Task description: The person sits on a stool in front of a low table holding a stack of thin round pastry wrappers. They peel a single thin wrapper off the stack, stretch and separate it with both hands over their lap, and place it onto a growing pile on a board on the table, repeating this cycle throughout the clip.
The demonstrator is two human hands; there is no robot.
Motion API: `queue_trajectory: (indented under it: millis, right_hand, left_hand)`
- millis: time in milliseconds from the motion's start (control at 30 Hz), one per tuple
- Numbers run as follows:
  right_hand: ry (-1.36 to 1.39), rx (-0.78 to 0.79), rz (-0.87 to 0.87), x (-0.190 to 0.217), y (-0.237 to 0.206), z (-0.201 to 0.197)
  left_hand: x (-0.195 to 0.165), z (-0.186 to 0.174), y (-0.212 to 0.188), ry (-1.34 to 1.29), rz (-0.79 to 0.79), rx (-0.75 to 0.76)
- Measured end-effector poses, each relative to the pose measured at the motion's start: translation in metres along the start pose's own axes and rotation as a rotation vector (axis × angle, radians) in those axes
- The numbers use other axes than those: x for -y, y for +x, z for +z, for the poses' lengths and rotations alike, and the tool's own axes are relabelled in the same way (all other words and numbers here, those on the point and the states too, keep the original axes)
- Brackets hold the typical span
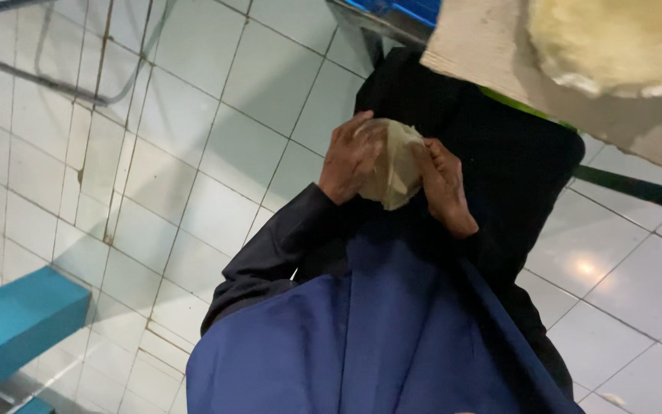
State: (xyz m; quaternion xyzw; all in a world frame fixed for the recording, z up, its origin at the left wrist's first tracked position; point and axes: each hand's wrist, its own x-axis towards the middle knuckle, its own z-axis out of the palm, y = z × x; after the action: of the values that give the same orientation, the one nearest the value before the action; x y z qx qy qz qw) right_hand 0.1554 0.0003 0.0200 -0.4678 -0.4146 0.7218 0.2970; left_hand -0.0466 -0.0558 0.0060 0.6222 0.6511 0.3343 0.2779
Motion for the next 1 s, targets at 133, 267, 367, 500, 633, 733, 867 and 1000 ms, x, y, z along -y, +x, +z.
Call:
queue_trajectory:
  millis: [133,267,367,500,633,733,867,1000]
  right_hand:
    - [-0.059,0.027,0.023,0.008,-0.001,0.003]
    - [-0.140,0.006,0.049,0.020,-0.009,0.000]
    - [-0.140,0.052,-0.012,0.023,-0.013,0.002]
    - [-0.112,0.108,-0.036,0.025,-0.012,0.006]
    - [-0.179,0.087,-0.043,0.035,-0.016,0.007]
    - [-0.190,0.021,-0.011,0.046,-0.021,0.009]
    - [-0.069,0.013,0.055,0.051,-0.025,0.010]
    - [0.115,0.019,0.035,0.041,-0.020,0.005]
  left_hand:
    - [-0.002,-0.013,0.010,0.034,-0.003,0.091]
    - [-0.008,-0.030,0.018,0.049,0.213,-0.017]
    - [-0.013,-0.034,0.021,-0.062,0.036,0.061]
    - [-0.012,-0.035,0.029,-0.134,0.155,0.020]
    - [-0.010,-0.042,0.027,-0.247,0.220,0.036]
    - [-0.019,-0.040,0.018,-0.599,-0.044,0.134]
    - [-0.026,-0.027,0.014,-0.623,-0.343,0.294]
    - [-0.021,-0.013,0.008,-0.751,-0.265,0.183]
